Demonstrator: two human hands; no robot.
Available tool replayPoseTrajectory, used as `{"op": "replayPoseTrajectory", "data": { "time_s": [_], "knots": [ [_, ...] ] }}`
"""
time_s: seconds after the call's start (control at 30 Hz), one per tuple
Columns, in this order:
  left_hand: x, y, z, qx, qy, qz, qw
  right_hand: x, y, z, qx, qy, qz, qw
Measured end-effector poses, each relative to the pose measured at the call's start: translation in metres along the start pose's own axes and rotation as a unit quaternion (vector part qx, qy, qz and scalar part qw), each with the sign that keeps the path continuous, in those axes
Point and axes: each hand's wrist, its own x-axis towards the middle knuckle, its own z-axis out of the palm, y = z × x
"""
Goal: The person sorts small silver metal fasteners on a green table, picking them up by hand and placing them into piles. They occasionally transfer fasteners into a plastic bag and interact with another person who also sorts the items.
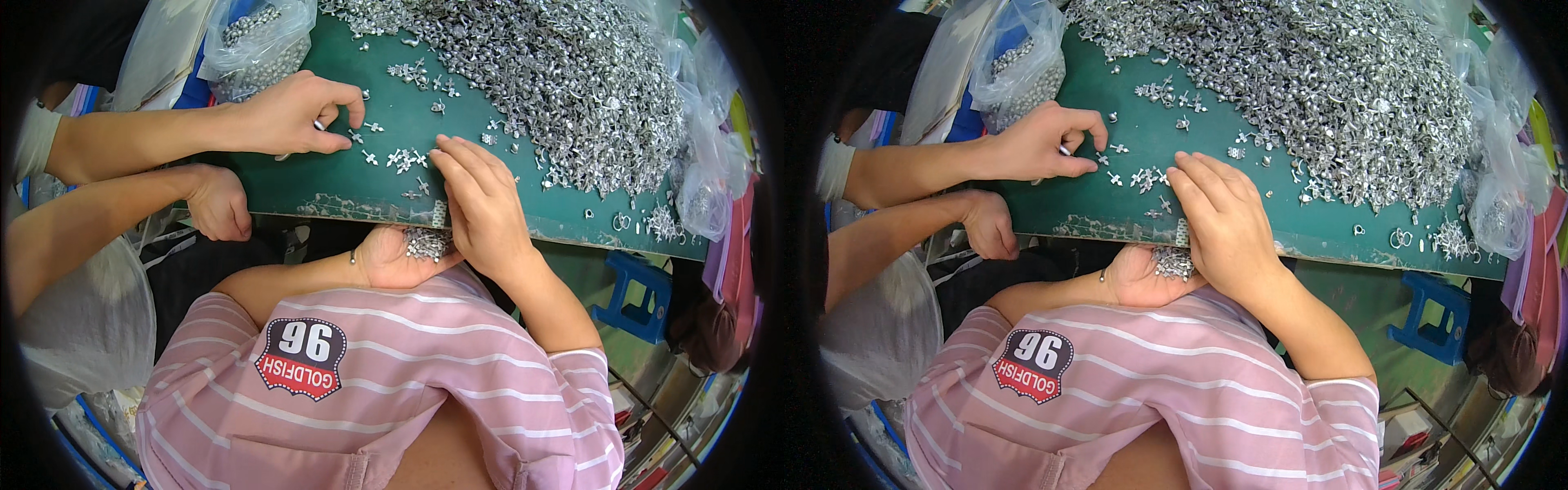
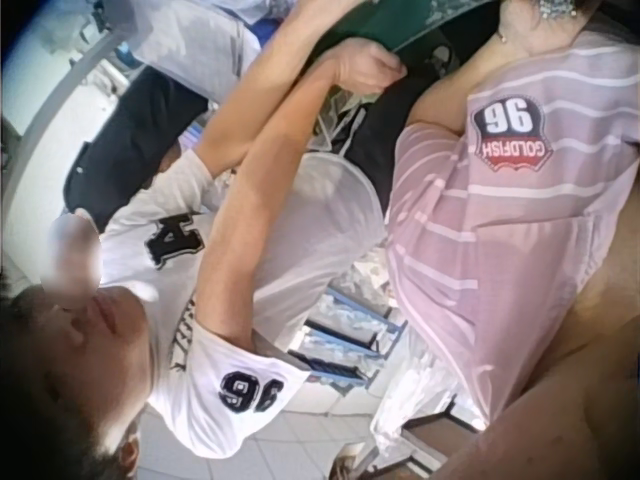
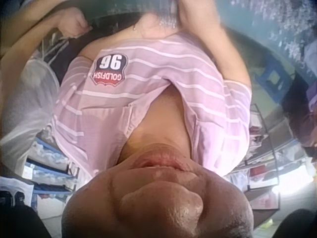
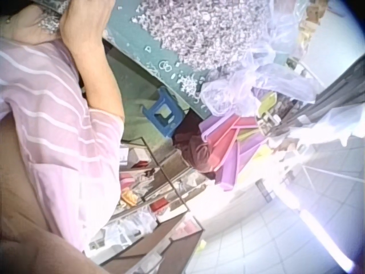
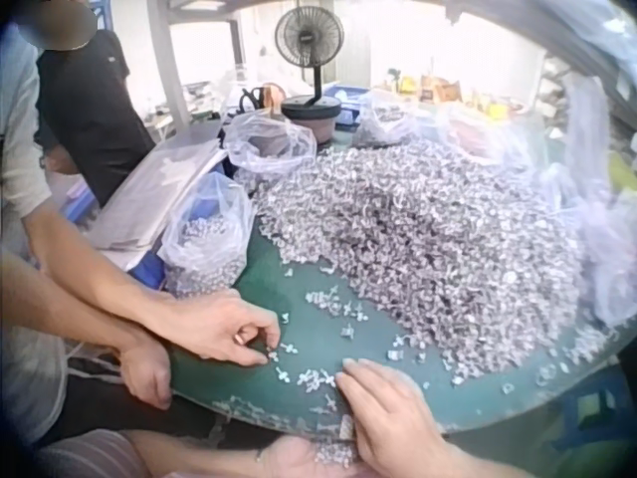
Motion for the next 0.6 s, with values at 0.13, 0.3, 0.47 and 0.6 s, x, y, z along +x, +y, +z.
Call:
{"op": "replayPoseTrajectory", "data": {
  "time_s": [0.13,0.3,0.47,0.6],
  "knots": [
    [0.0,0.004,-0.013,-0.009,0.01,-0.019,1.0,0.006,-0.001,0.0,0.02,-0.014,-0.013,1.0],
    [0.0,0.004,-0.008,-0.002,-0.024,-0.016,1.0,0.017,0.0,0.01,0.015,-0.012,-0.028,0.999],
    [0.002,0.005,-0.011,-0.001,0.01,-0.001,1.0,0.011,0.007,-0.002,0.044,0.039,-0.004,0.998],
    [0.002,0.002,-0.004,0.017,-0.036,-0.005,0.999,0.006,-0.004,-0.002,0.051,-0.005,-0.013,0.999]
  ]
}}
